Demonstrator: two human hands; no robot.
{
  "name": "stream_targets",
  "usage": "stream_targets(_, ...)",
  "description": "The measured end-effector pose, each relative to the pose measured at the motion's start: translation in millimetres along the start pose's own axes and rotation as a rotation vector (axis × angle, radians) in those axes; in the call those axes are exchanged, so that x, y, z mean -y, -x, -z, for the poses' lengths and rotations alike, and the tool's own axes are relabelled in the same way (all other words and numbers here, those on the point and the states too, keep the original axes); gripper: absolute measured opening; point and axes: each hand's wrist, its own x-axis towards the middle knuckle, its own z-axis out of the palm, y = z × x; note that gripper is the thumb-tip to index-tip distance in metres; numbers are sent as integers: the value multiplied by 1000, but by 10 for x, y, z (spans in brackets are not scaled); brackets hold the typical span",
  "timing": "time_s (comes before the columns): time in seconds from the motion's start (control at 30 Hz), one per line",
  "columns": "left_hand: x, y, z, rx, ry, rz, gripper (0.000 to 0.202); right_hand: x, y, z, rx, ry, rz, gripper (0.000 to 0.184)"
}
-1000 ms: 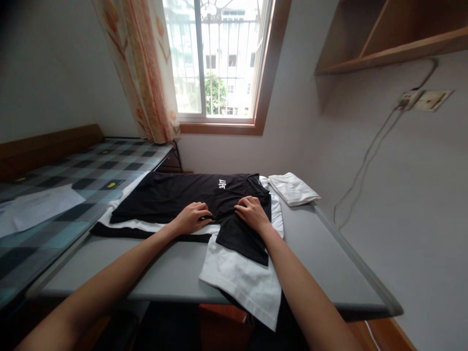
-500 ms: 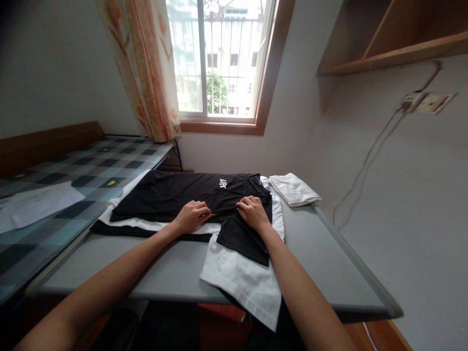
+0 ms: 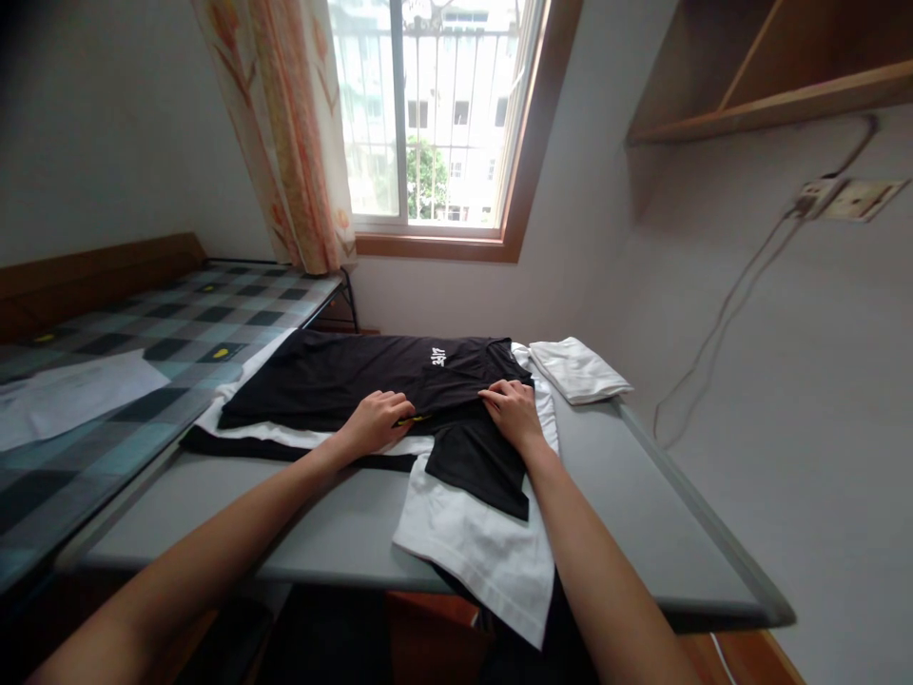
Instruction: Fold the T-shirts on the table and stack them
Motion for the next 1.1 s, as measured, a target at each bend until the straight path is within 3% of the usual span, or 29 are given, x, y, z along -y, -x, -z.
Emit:
stream_targets(0.2,-54,-39,88,-87,-82,-9,23,-35,19,-13,-68,14,-40,28)
stream_targets(0.33,-74,-32,88,-39,-115,-53,22,-40,23,4,-123,19,-81,27)
stream_targets(0.5,-115,-5,51,28,-137,-95,8,-16,26,11,-142,14,-95,26)
stream_targets(0.67,-143,-15,46,-20,-155,-32,13,-1,32,32,-105,7,-115,24)
stream_targets(0.8,-137,-41,96,-79,-164,-17,19,147,12,73,-76,-25,5,21)
stream_targets(1.0,-144,-42,130,-129,-195,-104,15,656,-82,82,-1,-170,308,33)
stream_targets(1.1,-137,-40,95,-104,-178,-108,14,838,-168,86,44,-164,362,20)
